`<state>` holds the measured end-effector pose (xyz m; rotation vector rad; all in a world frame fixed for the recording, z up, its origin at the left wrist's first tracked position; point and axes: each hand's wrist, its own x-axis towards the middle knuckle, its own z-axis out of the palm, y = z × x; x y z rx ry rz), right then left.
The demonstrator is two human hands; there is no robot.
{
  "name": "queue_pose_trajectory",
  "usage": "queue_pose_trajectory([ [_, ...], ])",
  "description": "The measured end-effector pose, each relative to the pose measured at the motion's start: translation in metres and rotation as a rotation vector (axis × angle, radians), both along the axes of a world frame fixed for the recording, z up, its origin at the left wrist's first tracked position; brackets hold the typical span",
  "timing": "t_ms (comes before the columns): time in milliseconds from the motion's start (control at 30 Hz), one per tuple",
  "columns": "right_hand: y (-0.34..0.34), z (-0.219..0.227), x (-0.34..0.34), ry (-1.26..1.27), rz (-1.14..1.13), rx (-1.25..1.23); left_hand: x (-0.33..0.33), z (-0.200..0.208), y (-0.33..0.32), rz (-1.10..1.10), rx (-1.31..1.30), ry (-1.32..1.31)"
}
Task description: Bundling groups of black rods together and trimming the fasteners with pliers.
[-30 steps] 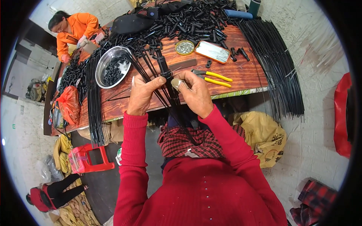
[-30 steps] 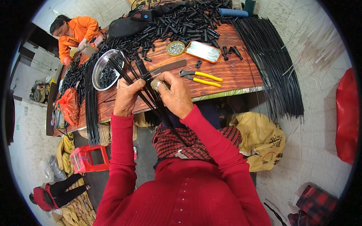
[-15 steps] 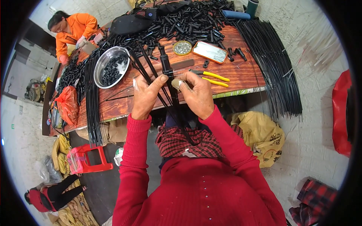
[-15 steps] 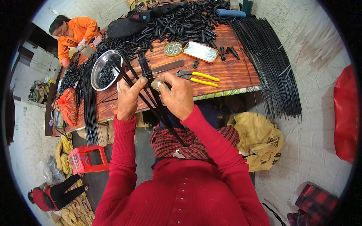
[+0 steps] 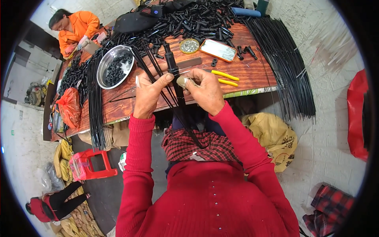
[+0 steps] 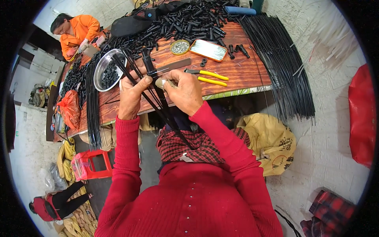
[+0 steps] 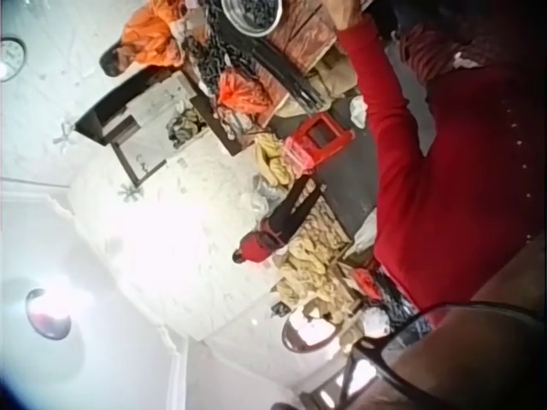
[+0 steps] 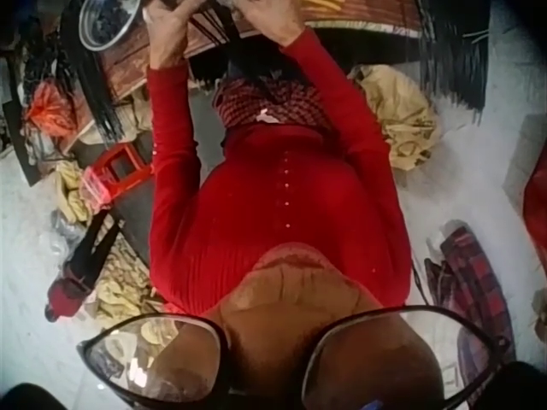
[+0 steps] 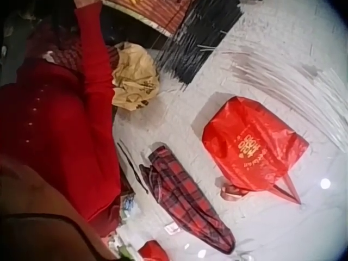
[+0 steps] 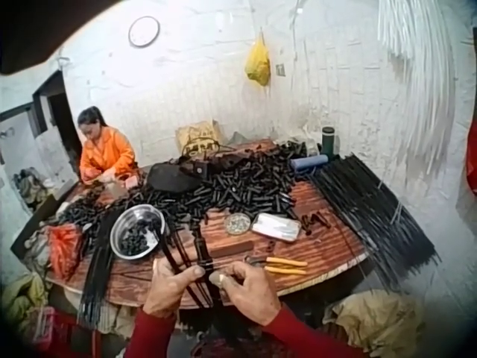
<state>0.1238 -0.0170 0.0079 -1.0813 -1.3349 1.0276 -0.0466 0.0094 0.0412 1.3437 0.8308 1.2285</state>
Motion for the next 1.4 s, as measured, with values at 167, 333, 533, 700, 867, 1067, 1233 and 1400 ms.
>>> queue_pose_trajectory([
  [167,0.001,0.001,-0.006,-0.014,-0.002,-0.041,-0.010,-0.005,0.000,-0.035,-0.006,0.018],
  [333,-0.013,0.007,-0.008,-0.080,-0.037,0.048,-0.015,0.008,-0.006,-0.061,0.009,0.101],
  [533,-0.015,0.025,0.002,0.024,0.098,-0.028,-0.013,0.019,-0.016,-0.052,0.001,0.076],
  [700,-0.011,0.021,0.006,0.135,0.135,-0.016,-0.016,0.019,-0.013,-0.073,0.019,0.201],
  [867,-0.011,0.024,0.010,0.014,0.155,-0.091,-0.007,0.024,-0.015,-0.034,0.096,0.187],
  [1067,-0.018,0.016,-0.005,-0.121,-0.088,0.102,-0.006,0.017,-0.012,-0.024,0.085,0.151],
  [1233,-0.022,0.016,-0.007,-0.118,-0.143,0.147,-0.001,0.015,-0.011,0.011,0.102,0.145],
  [1400,-0.022,0.015,-0.003,-0.209,-0.180,0.170,-0.003,0.013,-0.007,0.034,0.144,0.240],
])
